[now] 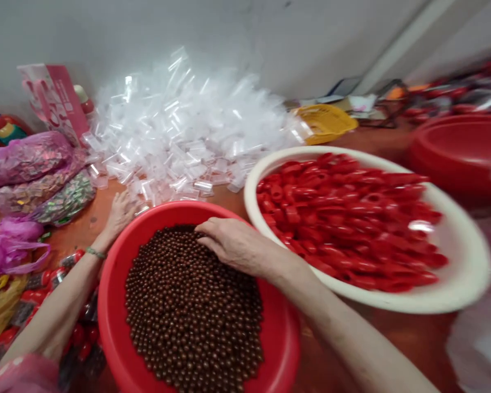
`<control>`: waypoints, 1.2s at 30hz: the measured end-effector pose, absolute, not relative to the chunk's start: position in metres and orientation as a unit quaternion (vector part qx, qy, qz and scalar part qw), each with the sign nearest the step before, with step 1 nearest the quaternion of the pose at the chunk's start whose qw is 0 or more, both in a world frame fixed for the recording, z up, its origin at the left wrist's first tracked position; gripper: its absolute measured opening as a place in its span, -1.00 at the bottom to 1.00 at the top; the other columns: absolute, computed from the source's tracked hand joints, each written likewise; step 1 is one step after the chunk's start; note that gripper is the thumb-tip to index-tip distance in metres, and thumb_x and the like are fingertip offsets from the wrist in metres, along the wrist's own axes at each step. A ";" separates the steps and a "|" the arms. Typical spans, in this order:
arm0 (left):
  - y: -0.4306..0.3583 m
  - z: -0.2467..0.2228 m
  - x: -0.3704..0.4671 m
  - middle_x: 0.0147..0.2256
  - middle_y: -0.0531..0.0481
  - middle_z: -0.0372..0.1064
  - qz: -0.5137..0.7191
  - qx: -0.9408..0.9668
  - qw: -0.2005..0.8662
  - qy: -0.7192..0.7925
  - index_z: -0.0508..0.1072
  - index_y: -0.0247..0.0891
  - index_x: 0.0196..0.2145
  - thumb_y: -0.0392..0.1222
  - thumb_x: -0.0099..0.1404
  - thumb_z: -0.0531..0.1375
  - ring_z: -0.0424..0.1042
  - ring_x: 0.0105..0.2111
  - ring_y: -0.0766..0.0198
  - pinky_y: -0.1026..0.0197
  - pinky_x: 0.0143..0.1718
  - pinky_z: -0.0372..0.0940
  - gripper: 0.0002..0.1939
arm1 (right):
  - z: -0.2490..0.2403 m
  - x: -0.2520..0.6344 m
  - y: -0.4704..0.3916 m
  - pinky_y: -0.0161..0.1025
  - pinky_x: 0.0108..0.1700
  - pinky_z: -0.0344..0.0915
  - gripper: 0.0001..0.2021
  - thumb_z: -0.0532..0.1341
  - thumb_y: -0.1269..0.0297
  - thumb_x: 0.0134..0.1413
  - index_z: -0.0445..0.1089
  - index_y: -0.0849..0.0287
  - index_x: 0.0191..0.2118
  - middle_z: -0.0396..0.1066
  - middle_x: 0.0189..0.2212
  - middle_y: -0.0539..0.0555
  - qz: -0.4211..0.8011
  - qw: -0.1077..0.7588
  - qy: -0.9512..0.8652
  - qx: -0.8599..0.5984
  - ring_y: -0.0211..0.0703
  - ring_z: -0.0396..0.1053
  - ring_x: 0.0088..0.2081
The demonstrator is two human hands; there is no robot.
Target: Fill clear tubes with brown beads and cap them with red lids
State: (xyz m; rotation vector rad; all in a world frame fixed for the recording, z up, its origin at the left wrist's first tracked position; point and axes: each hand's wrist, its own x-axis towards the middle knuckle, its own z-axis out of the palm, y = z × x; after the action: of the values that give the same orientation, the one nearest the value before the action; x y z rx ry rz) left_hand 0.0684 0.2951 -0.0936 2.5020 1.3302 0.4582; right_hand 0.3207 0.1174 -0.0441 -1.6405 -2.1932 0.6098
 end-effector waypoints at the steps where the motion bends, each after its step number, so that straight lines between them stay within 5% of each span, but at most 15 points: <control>1: 0.296 -0.088 0.067 0.03 -0.14 0.40 0.185 0.850 0.135 0.474 0.47 -0.37 -0.15 -0.16 0.43 -0.08 0.34 0.08 0.12 -0.09 0.14 0.19 -0.63 | -0.036 0.321 0.106 -0.14 -0.04 0.39 -0.75 0.09 0.32 0.24 0.47 0.16 -0.08 0.55 -0.17 0.12 0.221 0.181 -0.764 -0.579 -0.09 0.49 -0.13; 4: 0.291 -0.066 0.061 -0.07 -0.31 0.45 0.260 0.814 0.148 0.497 0.41 -0.48 -0.05 -0.07 0.39 -0.08 0.44 -0.06 0.03 -0.06 -0.02 0.34 -0.55 | -0.020 0.328 0.075 -0.20 -0.05 0.39 -0.76 0.09 0.27 0.26 0.44 0.14 -0.07 0.54 -0.15 0.10 0.218 0.254 -0.725 -0.602 -0.14 0.48 -0.13; 8: 0.250 -0.039 0.059 -0.05 -0.15 0.45 0.293 0.820 0.198 0.450 0.38 -0.27 0.01 0.06 0.35 0.02 0.45 -0.06 0.06 0.03 0.01 0.32 -0.57 | -0.023 0.381 0.050 -0.09 0.00 0.37 -0.75 0.08 0.17 0.25 0.43 0.12 -0.11 0.51 -0.17 0.13 0.083 0.313 -0.629 -0.707 -0.05 0.46 -0.12; 12: 0.191 -0.039 0.072 -0.19 -0.12 0.47 0.137 0.904 0.225 0.336 0.41 -0.26 -0.09 -0.03 0.40 -0.04 0.46 -0.19 0.11 0.08 -0.12 0.37 -0.65 | -0.037 0.459 0.039 0.21 0.19 0.14 -0.47 0.25 -0.02 -0.01 0.37 0.21 0.02 0.38 0.05 0.31 -0.002 0.245 -0.538 -0.806 0.31 0.26 0.13; 16: 0.163 -0.047 0.085 -0.08 -0.20 0.43 -0.014 0.939 0.203 0.278 0.39 -0.29 0.02 -0.16 0.37 0.02 0.41 -0.07 0.00 -0.05 -0.02 0.34 -0.67 | -0.043 0.499 0.032 0.27 0.17 0.14 -0.28 0.25 -0.14 -0.05 0.29 0.29 0.13 0.31 0.09 0.40 0.009 0.237 -0.500 -0.833 0.38 0.24 0.14; 23: 0.171 -0.010 0.186 0.11 -0.27 0.29 0.061 0.947 0.244 0.199 0.25 -0.31 0.14 0.00 0.27 0.20 0.30 0.12 -0.01 -0.07 0.16 0.21 -0.44 | -0.057 0.503 0.042 0.20 0.25 0.05 0.03 0.33 -0.23 -0.23 0.03 0.25 0.31 0.15 0.23 0.38 0.077 0.212 -0.482 -0.846 0.34 0.09 0.26; 28: 0.188 -0.016 0.314 0.30 -0.42 -0.05 -0.001 0.960 0.248 0.126 -0.07 -0.45 0.30 -0.04 -0.01 0.41 -0.04 0.32 -0.04 0.06 0.28 0.02 0.09 | -0.067 0.509 0.054 0.18 0.26 0.05 0.14 0.41 -0.13 -0.36 -0.05 0.18 0.35 0.07 0.26 0.37 0.124 0.206 -0.499 -0.833 0.35 0.05 0.28; 31: 0.200 -0.033 0.366 0.34 -0.54 -0.33 -0.084 0.953 0.229 0.177 -0.27 -0.46 0.34 -0.02 -0.15 0.45 -0.27 0.35 -0.25 -0.11 0.28 -0.04 0.33 | -0.069 0.511 0.059 0.22 0.27 0.02 0.17 0.45 -0.06 -0.41 -0.06 0.16 0.35 -0.02 0.30 0.37 0.142 0.216 -0.505 -0.824 0.39 -0.01 0.30; 36: 0.212 -0.051 0.400 0.35 -0.45 -0.29 -0.140 0.939 0.246 0.194 -0.27 -0.22 0.36 -0.12 -0.34 0.47 -0.22 0.32 -0.41 -0.29 0.23 -0.08 0.43 | -0.074 0.515 0.066 0.07 0.34 -0.07 0.18 0.46 0.00 -0.41 -0.09 0.18 0.36 -0.08 0.32 0.31 0.175 0.261 -0.529 -0.788 0.25 -0.10 0.35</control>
State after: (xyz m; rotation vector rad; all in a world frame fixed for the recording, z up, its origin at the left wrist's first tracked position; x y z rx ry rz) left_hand 0.3999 0.2117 -0.0506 2.5628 0.5302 -0.3815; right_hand 0.5154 0.0665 -0.0737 -2.1342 -1.4312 0.4731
